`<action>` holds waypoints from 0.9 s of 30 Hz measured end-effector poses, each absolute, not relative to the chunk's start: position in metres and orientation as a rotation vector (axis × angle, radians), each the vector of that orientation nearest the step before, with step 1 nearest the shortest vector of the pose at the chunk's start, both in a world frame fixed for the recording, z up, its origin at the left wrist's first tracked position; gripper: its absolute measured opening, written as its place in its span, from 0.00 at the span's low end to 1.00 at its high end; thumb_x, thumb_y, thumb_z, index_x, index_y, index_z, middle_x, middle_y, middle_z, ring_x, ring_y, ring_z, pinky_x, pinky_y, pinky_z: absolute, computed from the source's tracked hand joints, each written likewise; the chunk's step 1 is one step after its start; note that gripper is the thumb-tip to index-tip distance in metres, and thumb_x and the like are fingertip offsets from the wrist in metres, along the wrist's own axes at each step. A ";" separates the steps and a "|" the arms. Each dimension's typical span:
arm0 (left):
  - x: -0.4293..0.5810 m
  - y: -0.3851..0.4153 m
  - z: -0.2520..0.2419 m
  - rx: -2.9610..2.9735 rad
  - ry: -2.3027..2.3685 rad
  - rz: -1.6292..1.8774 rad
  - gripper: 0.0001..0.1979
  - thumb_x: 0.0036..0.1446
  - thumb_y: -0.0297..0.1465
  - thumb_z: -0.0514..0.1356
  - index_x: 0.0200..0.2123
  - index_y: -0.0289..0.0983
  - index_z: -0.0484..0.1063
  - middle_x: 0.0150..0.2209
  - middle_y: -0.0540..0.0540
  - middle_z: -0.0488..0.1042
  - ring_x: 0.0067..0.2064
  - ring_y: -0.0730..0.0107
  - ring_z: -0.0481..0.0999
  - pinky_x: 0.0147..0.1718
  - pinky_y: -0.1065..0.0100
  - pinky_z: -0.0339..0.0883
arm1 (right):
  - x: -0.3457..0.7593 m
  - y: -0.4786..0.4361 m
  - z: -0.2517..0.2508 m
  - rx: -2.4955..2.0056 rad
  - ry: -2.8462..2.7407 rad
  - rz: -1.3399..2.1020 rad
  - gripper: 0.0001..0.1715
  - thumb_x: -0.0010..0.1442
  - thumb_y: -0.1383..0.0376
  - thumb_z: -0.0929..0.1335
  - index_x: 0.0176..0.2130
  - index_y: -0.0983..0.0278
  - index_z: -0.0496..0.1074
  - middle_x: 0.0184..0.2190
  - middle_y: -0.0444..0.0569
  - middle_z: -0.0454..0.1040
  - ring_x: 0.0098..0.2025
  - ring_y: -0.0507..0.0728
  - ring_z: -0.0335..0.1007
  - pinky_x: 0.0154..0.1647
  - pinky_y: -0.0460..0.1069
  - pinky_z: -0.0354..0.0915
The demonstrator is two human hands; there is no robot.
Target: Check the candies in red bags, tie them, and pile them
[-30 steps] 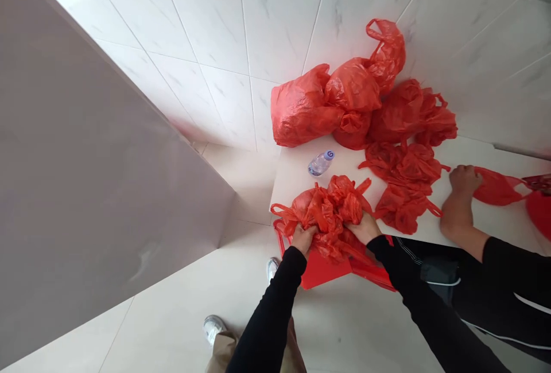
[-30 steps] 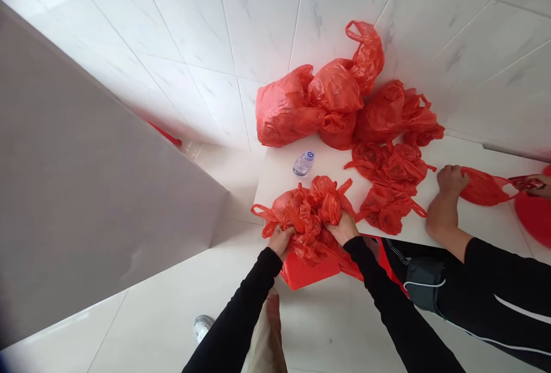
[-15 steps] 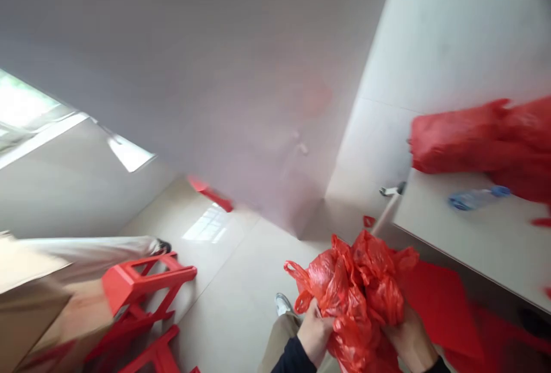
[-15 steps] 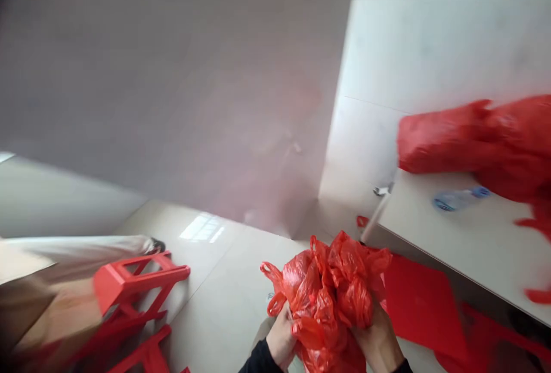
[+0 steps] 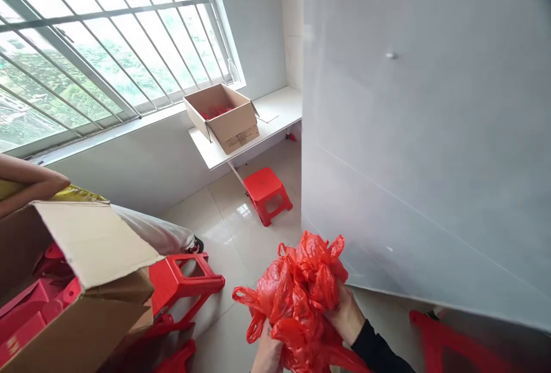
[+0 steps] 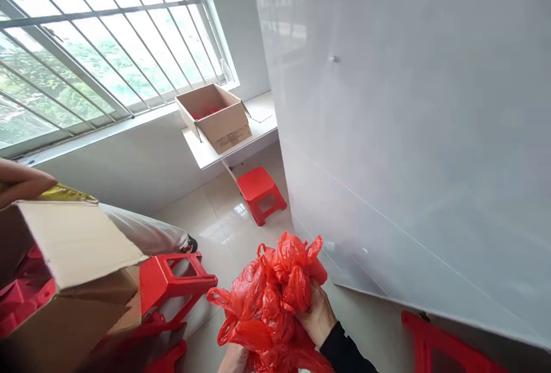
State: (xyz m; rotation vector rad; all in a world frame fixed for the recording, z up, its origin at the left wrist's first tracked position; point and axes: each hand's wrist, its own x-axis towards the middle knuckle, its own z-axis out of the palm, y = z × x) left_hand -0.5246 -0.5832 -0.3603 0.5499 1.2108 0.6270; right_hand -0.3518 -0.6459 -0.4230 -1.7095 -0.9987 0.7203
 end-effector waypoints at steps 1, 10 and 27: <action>-0.526 -0.553 -0.362 0.550 1.220 0.647 0.39 0.30 0.38 0.79 0.51 0.39 0.79 0.43 0.37 0.83 0.50 0.37 0.80 0.47 0.49 0.75 | -0.352 -0.611 -0.423 -1.693 -1.015 0.737 0.18 0.57 0.57 0.74 0.47 0.60 0.78 0.44 0.55 0.81 0.45 0.66 0.80 0.45 0.57 0.77; -0.508 -0.249 -0.371 0.553 1.261 0.723 0.37 0.28 0.35 0.77 0.49 0.41 0.79 0.42 0.41 0.83 0.47 0.41 0.81 0.39 0.55 0.78 | -0.322 -0.275 -0.416 -1.641 -1.123 0.861 0.15 0.53 0.60 0.75 0.42 0.59 0.78 0.42 0.53 0.80 0.44 0.66 0.78 0.46 0.58 0.75; -0.299 0.147 -0.390 0.700 0.901 0.500 0.10 0.64 0.33 0.64 0.45 0.33 0.74 0.41 0.45 0.78 0.39 0.67 0.79 0.39 0.61 0.76 | -0.125 0.066 -0.426 -1.904 -0.937 0.682 0.14 0.69 0.58 0.69 0.49 0.65 0.74 0.46 0.50 0.76 0.43 0.56 0.75 0.46 0.55 0.74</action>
